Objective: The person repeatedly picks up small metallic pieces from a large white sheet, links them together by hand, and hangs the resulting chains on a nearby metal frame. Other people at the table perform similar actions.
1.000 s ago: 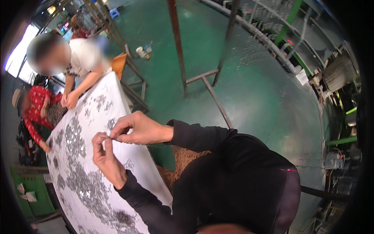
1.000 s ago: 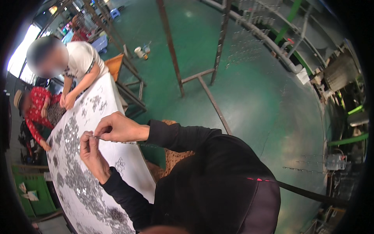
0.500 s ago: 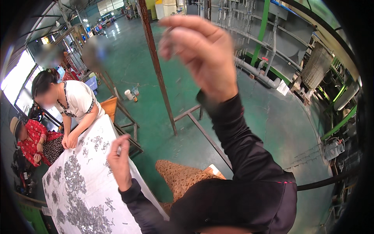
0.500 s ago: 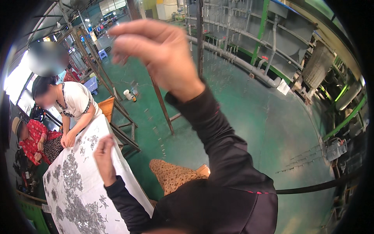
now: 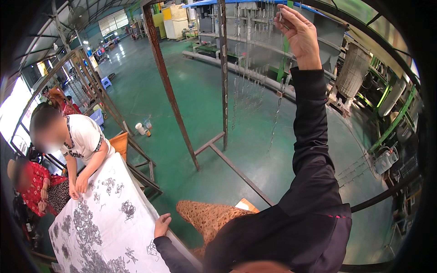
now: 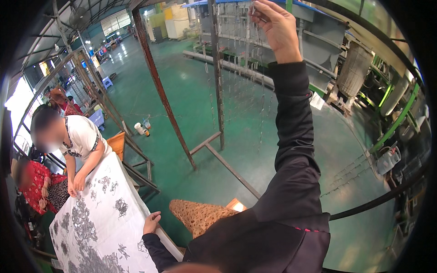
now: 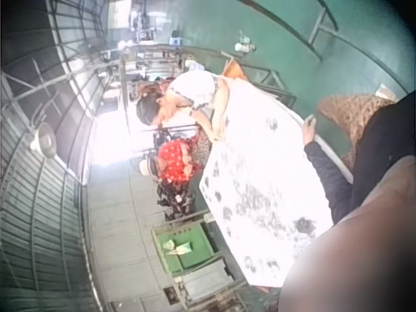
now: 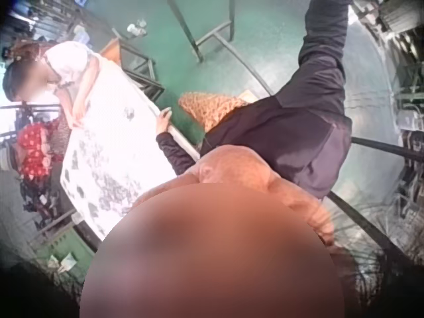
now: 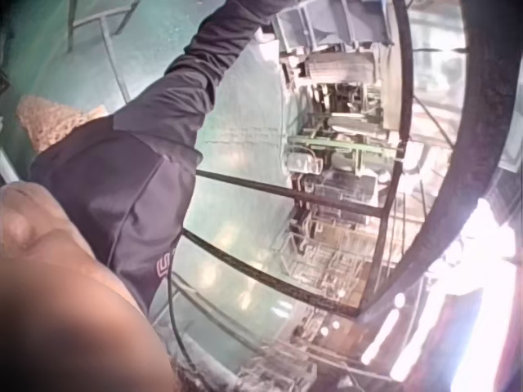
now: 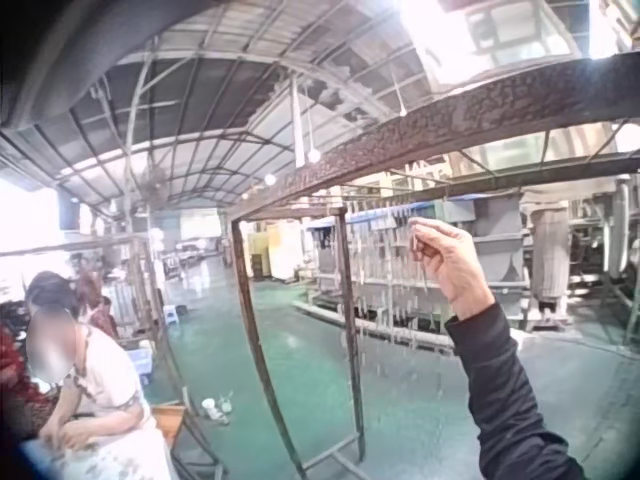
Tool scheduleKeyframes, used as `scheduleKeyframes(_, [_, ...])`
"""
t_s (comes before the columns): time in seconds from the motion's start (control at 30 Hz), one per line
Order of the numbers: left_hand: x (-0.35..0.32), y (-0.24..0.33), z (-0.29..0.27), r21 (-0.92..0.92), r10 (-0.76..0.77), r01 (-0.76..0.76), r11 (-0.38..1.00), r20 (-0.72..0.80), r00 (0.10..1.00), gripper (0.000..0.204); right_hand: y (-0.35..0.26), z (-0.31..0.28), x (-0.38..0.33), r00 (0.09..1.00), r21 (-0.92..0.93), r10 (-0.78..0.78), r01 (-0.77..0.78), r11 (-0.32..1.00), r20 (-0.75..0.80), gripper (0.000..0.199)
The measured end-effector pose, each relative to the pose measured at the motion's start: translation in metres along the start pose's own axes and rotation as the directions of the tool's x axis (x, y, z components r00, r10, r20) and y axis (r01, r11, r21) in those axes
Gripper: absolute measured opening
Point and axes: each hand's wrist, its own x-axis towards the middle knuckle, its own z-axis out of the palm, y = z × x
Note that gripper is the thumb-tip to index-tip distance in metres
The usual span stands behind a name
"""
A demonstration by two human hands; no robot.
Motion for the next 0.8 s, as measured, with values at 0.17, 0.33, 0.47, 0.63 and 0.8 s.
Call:
scheduleKeyframes(0.17, [-0.007, 0.006, -0.002, -0.055, -0.02, 0.022, 0.998, 0.036, 0.999, 0.032, -0.015, -0.026, 0.041, 0.994, -0.024, -0.053, 0.051, 0.998, -0.092, 0.015])
scheduleKeyframes(0.33, [-0.009, 0.009, -0.001, -0.061, -0.035, 0.036, 0.997, 0.025, 0.999, 0.032, -0.025, -0.052, 0.085, 0.971, -0.151, -0.102, 0.069, 0.986, -0.218, 0.01])
scheduleKeyframes(0.47, [-0.007, 0.003, -0.002, -0.065, -0.013, 0.015, 0.998, 0.027, 1.0, 0.032, -0.017, -0.069, 0.114, 0.957, -0.216, -0.174, 0.124, 0.969, -0.231, 0.005])
scheduleKeyframes(0.63, [-0.004, -0.003, 0.0, -0.067, 0.038, -0.038, 0.997, -0.007, 0.999, 0.031, -0.003, -0.08, 0.137, 0.918, -0.313, -0.234, 0.131, 0.941, -0.32, 0.011])
scheduleKeyframes(0.8, [-0.008, 0.003, 0.004, -0.032, 0.04, -0.041, 0.999, -0.033, 0.999, 0.031, 0.008, -0.099, 0.143, 0.927, -0.482, -0.347, 0.242, 0.842, -0.141, 0.018])
